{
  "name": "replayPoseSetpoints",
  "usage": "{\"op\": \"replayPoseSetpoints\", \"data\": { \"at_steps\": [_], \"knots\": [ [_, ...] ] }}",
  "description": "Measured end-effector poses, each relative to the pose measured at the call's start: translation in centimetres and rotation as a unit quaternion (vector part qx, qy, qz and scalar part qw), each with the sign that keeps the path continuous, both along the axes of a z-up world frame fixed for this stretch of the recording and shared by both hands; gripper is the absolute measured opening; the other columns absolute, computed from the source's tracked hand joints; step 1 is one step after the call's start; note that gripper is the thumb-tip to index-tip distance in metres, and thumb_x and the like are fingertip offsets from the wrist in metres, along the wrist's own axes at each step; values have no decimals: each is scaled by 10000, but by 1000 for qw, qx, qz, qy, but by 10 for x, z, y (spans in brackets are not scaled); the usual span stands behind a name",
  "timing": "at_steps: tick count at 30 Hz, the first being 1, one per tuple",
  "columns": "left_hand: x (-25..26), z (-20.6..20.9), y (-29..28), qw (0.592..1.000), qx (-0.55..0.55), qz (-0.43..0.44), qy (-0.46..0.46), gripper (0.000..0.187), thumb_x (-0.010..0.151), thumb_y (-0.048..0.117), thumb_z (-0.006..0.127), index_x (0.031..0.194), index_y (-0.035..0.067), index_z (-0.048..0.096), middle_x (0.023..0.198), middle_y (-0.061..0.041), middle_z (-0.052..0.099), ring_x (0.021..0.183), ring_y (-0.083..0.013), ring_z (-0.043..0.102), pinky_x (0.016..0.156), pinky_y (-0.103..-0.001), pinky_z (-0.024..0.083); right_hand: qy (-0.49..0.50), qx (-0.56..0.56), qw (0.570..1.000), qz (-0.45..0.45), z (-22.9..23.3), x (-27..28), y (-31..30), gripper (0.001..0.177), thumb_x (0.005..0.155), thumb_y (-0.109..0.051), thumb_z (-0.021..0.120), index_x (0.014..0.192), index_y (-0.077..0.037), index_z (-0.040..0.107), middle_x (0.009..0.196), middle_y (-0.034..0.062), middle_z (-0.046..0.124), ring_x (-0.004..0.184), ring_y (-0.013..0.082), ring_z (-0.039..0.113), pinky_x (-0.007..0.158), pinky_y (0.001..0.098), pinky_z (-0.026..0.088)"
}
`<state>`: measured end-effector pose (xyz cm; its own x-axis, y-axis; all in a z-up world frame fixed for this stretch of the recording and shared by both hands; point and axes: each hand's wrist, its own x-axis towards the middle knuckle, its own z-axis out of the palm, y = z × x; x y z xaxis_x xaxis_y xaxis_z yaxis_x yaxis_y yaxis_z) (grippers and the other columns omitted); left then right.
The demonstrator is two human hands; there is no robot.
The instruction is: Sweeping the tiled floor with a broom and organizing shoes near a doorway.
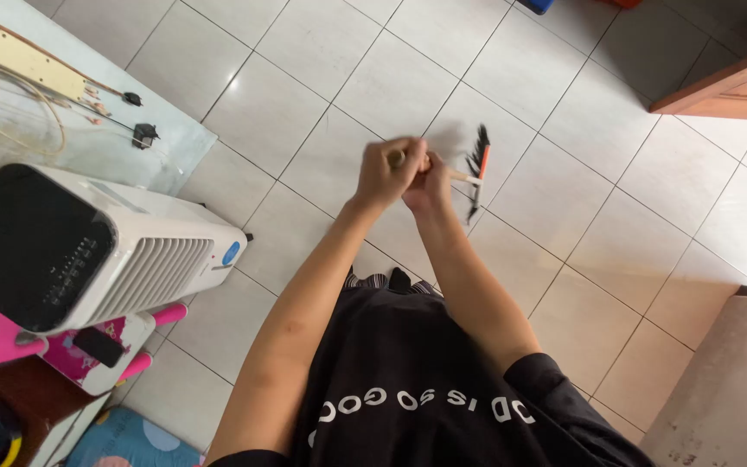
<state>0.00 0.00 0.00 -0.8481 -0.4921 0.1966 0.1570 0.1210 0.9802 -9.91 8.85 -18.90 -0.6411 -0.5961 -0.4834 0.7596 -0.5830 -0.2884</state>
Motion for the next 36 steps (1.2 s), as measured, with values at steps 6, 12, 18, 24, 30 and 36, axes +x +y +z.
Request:
{"op": "replayPoseSetpoints", "data": {
  "at_steps": [6,12,18,24,30,36],
  "knots": [
    [-14,55,-46,971,-127,118,167,357,951,106,592,597,69,565,549,-22,589,513,-146,521,568,-308,443,38,18,998,53,163,41,-78,311,1062,-309,439,897,-87,580,838,6,597,739,128,573,655,311,499],
    [-15,31,-79,942,-296,91,129,538,925,173,691,482,123,390,411,-19,361,393,-218,351,530,-327,387,153,-265,951,42,11,40,-134,423,1085,-528,513,836,-187,484,781,-74,496,679,75,452,581,262,383],
    [-6,-23,-127,928,-360,-50,-75,464,951,285,693,551,106,540,486,-54,537,447,-256,532,487,-404,444,130,-257,942,-172,-169,29,-168,590,1089,-691,402,759,-202,426,730,-79,477,709,93,466,646,283,419],
    [-34,-40,-130,939,-330,-99,-22,367,982,417,636,760,135,712,611,-16,655,571,-242,652,554,-384,522,217,-133,918,-304,-170,-1,-169,583,994,-722,411,734,-202,470,742,-70,533,735,79,508,700,288,466],
    [-78,-22,-114,948,-267,-174,-20,438,980,459,627,713,114,674,606,-26,628,587,-232,628,570,-376,507,171,-171,954,-175,-58,-15,-132,513,959,-695,518,793,-210,502,766,-95,516,727,76,514,642,302,448],
    [-91,-20,-116,946,-229,-218,-76,437,1002,440,631,777,67,669,643,-64,623,582,-227,614,587,-382,502,236,-24,963,-127,-50,-42,-103,434,1033,-532,541,817,-157,517,769,-26,533,708,141,544,618,334,466]
  ]
}}
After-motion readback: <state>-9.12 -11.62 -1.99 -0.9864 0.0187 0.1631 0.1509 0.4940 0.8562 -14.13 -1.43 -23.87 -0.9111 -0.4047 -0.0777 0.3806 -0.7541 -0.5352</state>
